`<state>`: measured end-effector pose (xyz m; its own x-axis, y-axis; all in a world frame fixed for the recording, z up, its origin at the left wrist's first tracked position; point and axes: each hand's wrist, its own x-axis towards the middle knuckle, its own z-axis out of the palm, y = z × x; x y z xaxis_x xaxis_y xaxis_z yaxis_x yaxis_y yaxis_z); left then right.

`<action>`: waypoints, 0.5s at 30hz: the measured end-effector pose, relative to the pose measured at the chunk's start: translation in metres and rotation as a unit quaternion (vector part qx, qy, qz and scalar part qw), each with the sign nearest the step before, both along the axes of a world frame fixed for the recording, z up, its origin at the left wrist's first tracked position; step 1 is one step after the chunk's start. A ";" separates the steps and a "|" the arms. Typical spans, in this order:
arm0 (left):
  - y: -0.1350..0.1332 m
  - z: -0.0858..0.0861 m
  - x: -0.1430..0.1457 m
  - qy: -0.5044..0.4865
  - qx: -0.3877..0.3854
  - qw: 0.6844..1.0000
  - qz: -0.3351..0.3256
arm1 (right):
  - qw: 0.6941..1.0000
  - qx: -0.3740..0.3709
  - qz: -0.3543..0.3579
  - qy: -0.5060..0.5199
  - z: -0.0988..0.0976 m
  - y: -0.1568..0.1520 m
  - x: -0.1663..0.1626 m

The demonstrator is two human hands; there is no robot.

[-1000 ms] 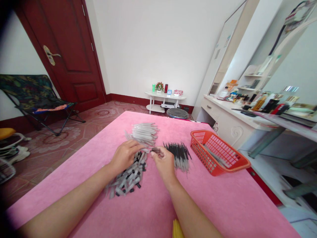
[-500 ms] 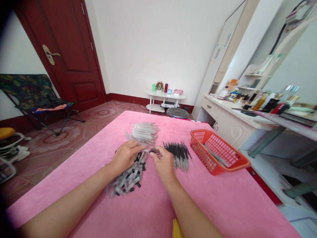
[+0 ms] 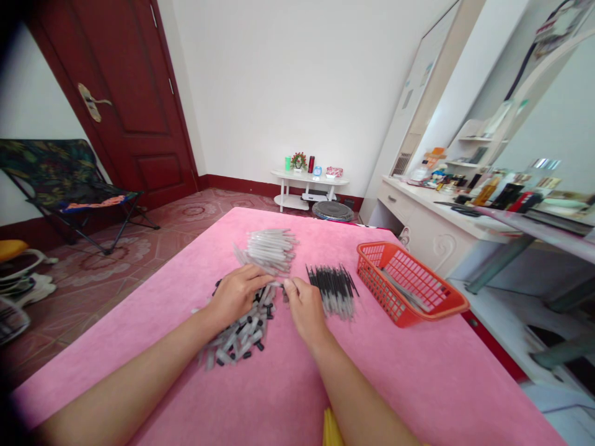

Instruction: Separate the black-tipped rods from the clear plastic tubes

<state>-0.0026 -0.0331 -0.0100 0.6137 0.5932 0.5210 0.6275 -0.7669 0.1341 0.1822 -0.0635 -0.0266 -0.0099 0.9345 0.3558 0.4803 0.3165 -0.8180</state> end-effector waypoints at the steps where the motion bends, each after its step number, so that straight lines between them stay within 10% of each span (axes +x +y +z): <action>1: 0.000 0.000 0.000 -0.001 -0.002 1.000 0.002 | 1.000 0.005 0.000 -0.001 0.000 0.000 0.000; 15: -0.001 0.000 0.001 -0.021 -0.008 1.000 -0.011 | 1.000 0.003 0.020 -0.018 0.000 0.000 0.002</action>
